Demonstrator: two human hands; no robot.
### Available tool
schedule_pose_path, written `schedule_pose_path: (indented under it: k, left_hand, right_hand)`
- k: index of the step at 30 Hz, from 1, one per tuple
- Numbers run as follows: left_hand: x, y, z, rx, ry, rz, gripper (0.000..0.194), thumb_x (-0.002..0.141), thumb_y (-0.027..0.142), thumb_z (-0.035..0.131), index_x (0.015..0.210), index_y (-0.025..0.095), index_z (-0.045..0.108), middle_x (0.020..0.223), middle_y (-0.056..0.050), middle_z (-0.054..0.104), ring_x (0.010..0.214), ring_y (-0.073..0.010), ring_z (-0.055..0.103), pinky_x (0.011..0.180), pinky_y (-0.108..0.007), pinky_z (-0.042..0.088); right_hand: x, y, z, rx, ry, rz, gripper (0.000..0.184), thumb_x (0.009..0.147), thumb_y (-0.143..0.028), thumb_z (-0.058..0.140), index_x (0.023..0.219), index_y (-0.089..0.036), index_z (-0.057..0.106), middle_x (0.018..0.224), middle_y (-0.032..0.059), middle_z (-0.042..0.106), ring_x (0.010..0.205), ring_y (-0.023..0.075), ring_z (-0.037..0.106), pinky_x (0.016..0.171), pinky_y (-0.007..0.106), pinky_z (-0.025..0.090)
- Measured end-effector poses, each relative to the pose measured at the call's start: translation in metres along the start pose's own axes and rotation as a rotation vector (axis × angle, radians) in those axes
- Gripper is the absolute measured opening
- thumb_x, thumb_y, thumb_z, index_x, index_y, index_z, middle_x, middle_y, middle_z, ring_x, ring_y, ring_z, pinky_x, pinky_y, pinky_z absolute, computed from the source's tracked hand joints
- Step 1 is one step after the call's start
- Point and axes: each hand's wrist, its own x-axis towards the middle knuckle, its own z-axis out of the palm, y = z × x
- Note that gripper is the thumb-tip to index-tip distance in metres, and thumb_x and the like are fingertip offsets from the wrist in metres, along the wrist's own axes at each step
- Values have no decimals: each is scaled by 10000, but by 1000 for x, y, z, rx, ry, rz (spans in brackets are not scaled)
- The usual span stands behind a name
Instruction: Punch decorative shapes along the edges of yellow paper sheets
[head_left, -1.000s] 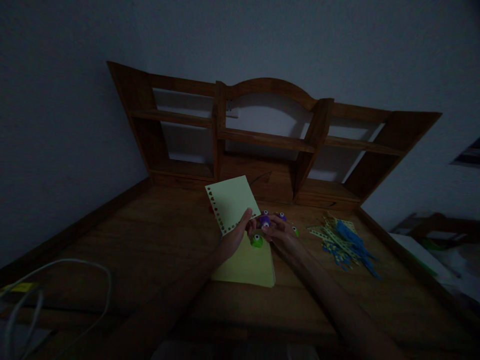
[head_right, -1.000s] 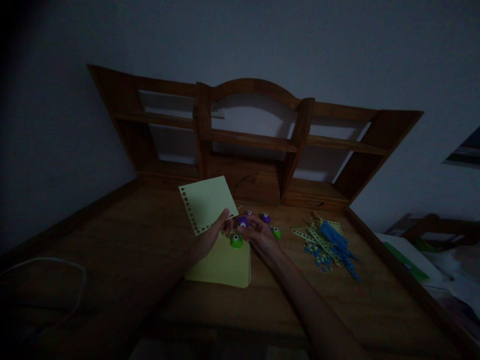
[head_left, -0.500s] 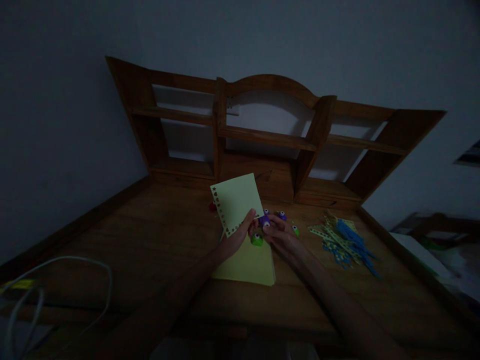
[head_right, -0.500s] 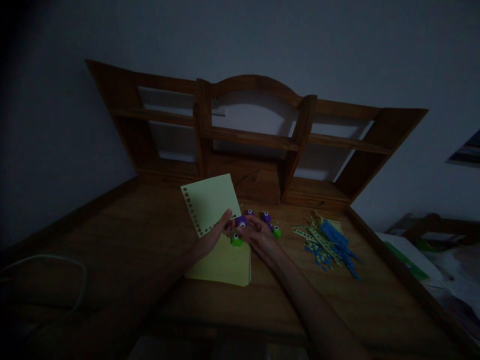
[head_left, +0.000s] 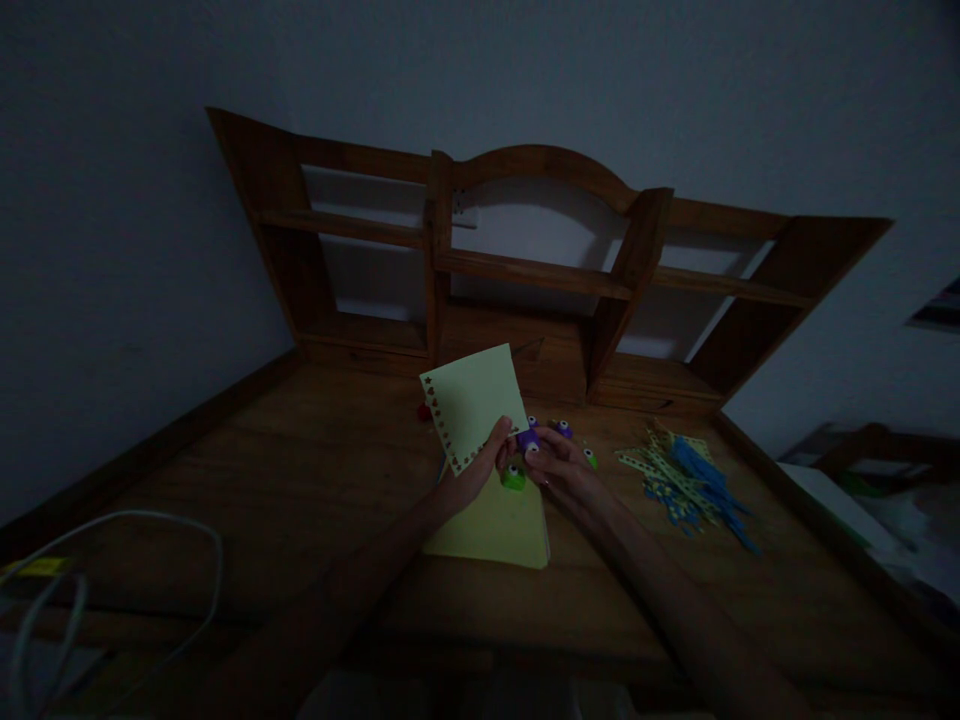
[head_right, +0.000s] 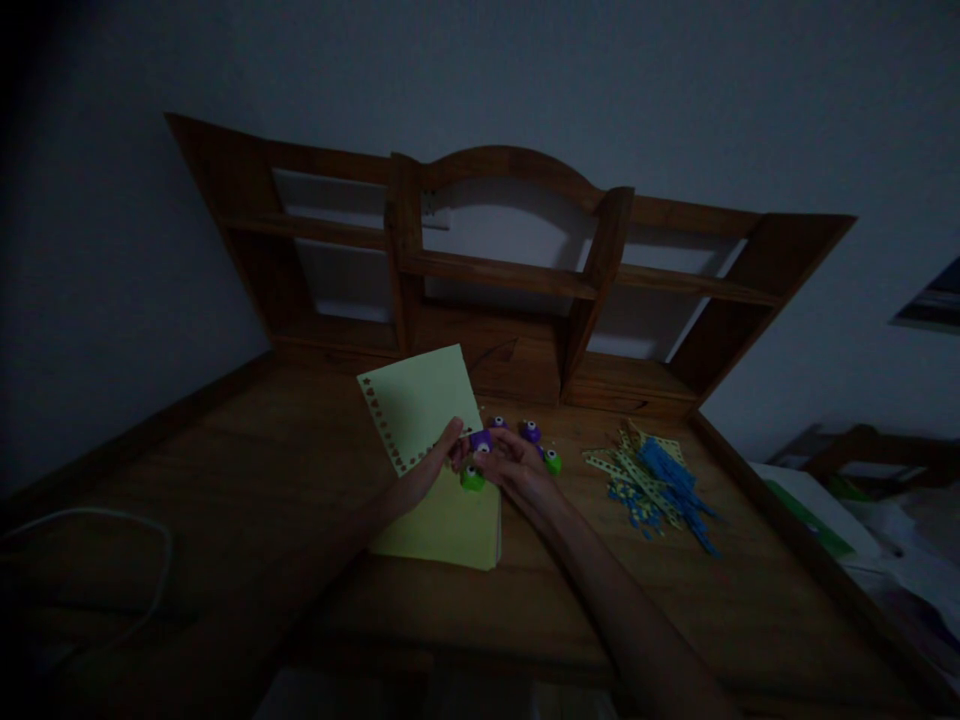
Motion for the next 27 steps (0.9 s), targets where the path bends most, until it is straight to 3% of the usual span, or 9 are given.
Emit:
schedule_pose_path:
  k: [5,14,21,27]
  left_hand:
    - [-1,5,0,33,-6,24,506,843,600,451,544,191,471,555,16,496,549,-131,490,618,-281,409]
    - [-2,4,1,49,1,16,507,829,608,463,531,198,453,556,8,509,549,-138,490,629,-295,431]
    - [-2,-4,3,24,42,-20,456,803,616,504,656,187,559,647,-8,597,618,-156,552,656,-299,455]
    - [-1,-10,2,41,-71,-6,457,832,584,484,627,181,552,631,-3,577,567,-132,518,618,-283,440]
  right_hand:
    - [0,-1,0,-12,14,-8,344,633,-186,804,949,-232,675,903,7,695,729,140,627,666,248,490]
    - [-3,-4,3,12,8,11,335,649,-206,799,957,-229,669,969,23,699,861,181,650,806,306,494]
    - [-3,-7,2,42,19,24,310,669,-177,790,955,-226,682,936,6,699,829,151,648,773,260,499]
    - [1,-5,-3,84,28,42,240,691,-192,782,913,-193,692,901,14,691,782,136,633,743,249,493]
